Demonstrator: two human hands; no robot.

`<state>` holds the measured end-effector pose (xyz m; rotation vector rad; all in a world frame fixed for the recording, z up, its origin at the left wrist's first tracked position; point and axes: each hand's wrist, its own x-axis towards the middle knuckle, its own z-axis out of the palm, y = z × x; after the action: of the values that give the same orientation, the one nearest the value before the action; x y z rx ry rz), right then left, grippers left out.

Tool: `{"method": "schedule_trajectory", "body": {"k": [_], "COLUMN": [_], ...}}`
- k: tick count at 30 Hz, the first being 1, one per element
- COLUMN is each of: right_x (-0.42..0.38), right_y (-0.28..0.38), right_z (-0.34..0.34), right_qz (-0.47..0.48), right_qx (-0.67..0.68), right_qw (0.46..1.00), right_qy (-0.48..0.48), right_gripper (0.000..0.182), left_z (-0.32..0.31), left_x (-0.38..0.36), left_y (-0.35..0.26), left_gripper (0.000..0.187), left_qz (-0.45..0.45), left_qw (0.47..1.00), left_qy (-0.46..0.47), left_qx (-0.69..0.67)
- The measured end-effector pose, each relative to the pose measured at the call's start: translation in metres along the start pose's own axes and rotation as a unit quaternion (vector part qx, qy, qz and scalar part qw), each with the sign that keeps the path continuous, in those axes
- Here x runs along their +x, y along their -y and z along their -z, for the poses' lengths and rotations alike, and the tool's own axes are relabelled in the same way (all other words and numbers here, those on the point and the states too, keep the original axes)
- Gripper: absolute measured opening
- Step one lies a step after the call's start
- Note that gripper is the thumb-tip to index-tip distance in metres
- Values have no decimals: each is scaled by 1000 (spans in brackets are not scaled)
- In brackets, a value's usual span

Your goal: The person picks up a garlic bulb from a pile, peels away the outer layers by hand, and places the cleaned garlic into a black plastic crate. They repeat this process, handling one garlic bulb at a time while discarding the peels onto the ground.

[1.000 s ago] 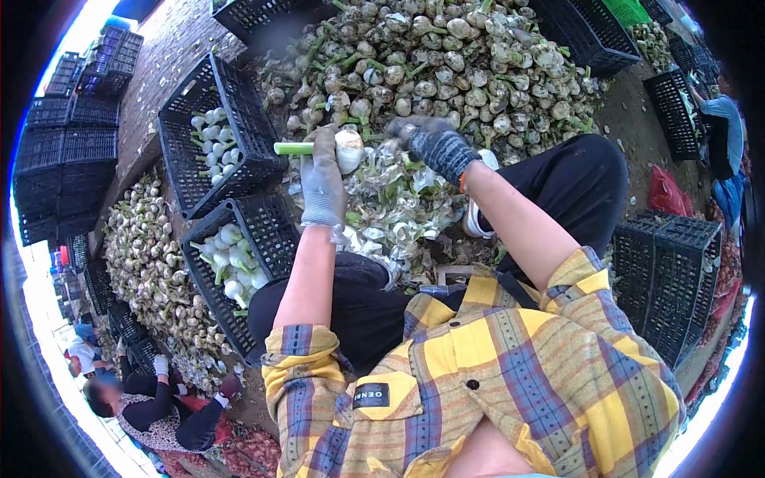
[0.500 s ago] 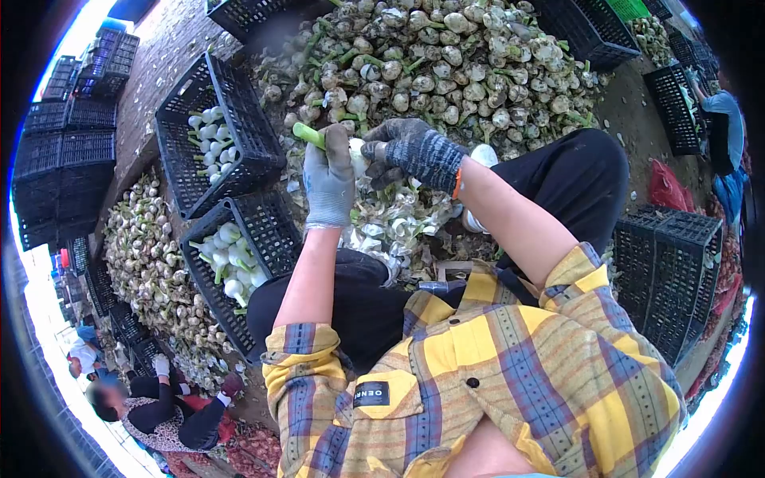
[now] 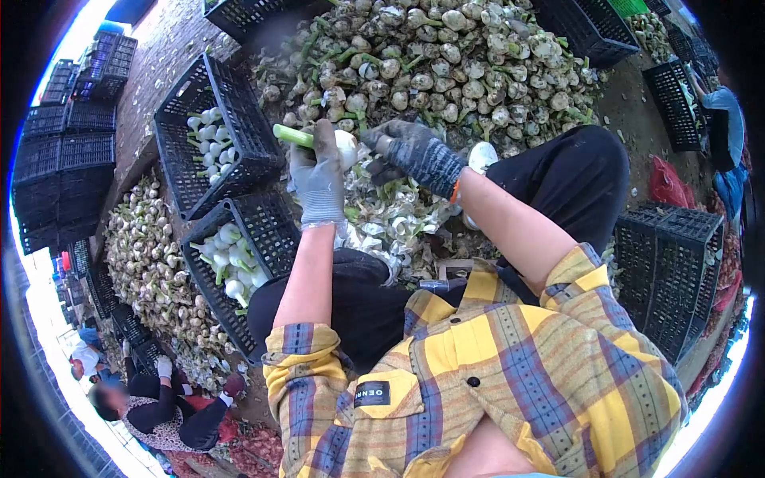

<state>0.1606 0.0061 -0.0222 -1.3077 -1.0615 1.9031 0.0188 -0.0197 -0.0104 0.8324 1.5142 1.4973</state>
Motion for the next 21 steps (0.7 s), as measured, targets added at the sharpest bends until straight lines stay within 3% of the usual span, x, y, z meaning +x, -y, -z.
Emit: {"method": "schedule_trajectory", "body": {"k": [3, 6, 7, 10, 14, 15, 18, 19, 21], "right_x": [10, 6, 8, 26, 18, 12, -6, -5, 0], "right_y": [-3, 8, 4, -22, -16, -9, 2, 9, 3], "right_z": [-5, 3, 3, 9, 10, 7, 5, -3, -10], "right_qz": [59, 92, 83, 132, 11, -17, -45, -57, -3], "right_qx": [-133, -223, -189, -199, -39, 91, 408, 321, 247], "right_qw": [989, 970, 978, 968, 997, 995, 900, 941, 966], "right_qy": [9, 44, 38, -77, -73, -33, 145, 93, 72], "right_gripper": [40, 36, 31, 28, 27, 26, 23, 22, 22], "left_z": [2, 2, 4, 2, 1, 3, 5, 6, 9], "left_x": [-1, -2, -2, -4, 2, 5, 5, 5, 5], "left_y": [1, 3, 3, -5, -10, -7, -6, -5, -2], "left_gripper": [30, 29, 30, 34, 37, 36, 38, 38, 38], "left_qz": [-33, -42, -25, 24, 105, 125, 157, 156, 151], "left_qw": [998, 997, 997, 998, 986, 979, 960, 964, 971], "left_qy": [41, 55, 61, 65, 71, 80, 85, 87, 92], "left_qx": [31, 37, 34, 0, -107, -138, -216, -197, -161]}}
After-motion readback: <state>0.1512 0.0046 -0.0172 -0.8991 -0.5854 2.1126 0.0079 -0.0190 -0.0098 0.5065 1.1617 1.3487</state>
